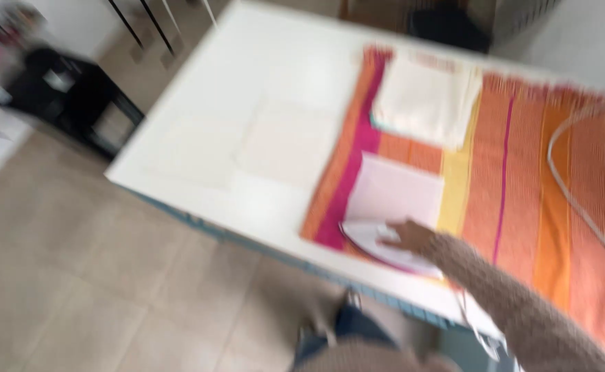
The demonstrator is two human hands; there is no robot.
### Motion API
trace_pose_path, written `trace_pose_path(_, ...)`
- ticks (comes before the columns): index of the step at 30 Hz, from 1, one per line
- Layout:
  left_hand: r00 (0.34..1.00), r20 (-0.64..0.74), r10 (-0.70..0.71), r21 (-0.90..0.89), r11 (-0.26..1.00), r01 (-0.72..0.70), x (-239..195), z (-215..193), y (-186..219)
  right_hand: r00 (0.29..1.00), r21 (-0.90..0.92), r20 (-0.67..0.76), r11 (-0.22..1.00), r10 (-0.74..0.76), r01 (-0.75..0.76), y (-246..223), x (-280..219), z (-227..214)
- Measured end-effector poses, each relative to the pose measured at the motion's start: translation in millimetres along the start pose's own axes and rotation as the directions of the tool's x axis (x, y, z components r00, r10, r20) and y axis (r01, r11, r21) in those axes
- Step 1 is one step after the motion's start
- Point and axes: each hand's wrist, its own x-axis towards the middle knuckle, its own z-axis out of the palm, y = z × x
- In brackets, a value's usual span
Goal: Ironing small pieces of white fabric on a table in a workshop.
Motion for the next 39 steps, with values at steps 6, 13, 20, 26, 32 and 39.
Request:
trace_pose_path(6,0.995,-0.017,-0.094,-0.163,0.983,0.090,109,-100,14,0.996,-0.028,-0.093,1.000,0.011,-0.014,-4,2,1)
trace_pose_path(13,0.611,-0.750,-0.254,-0.365,0.929,-0.062,262,-224,80,0.989,0.033,-0.082,0.992,0.126,-0.124,-7,-41,-5)
trace_pose_path(20,0.821,-0.570,-0.025,-0.150,0.986,-0.075,304,-225,84,0.933,0.102,-0.019,0.929,0.360,-0.356,25,-75,35)
trace_pose_path(26,0.816,-0.577,-0.006,-0.072,0.997,-0.043,307,-200,80,0.900,0.216,-0.041,0.884,0.433,-0.416,47,-114,37)
trace_pose_path(32,0.835,-0.550,-0.016,-0.047,0.999,-0.012,309,-197,80,0.860,0.258,-0.084,0.844,0.504,-0.470,40,-116,36)
trace_pose_path(39,0.815,-0.578,-0.040,-0.078,0.997,-0.006,313,-202,82,0.869,0.289,-0.108,0.852,0.482,-0.437,40,-116,34)
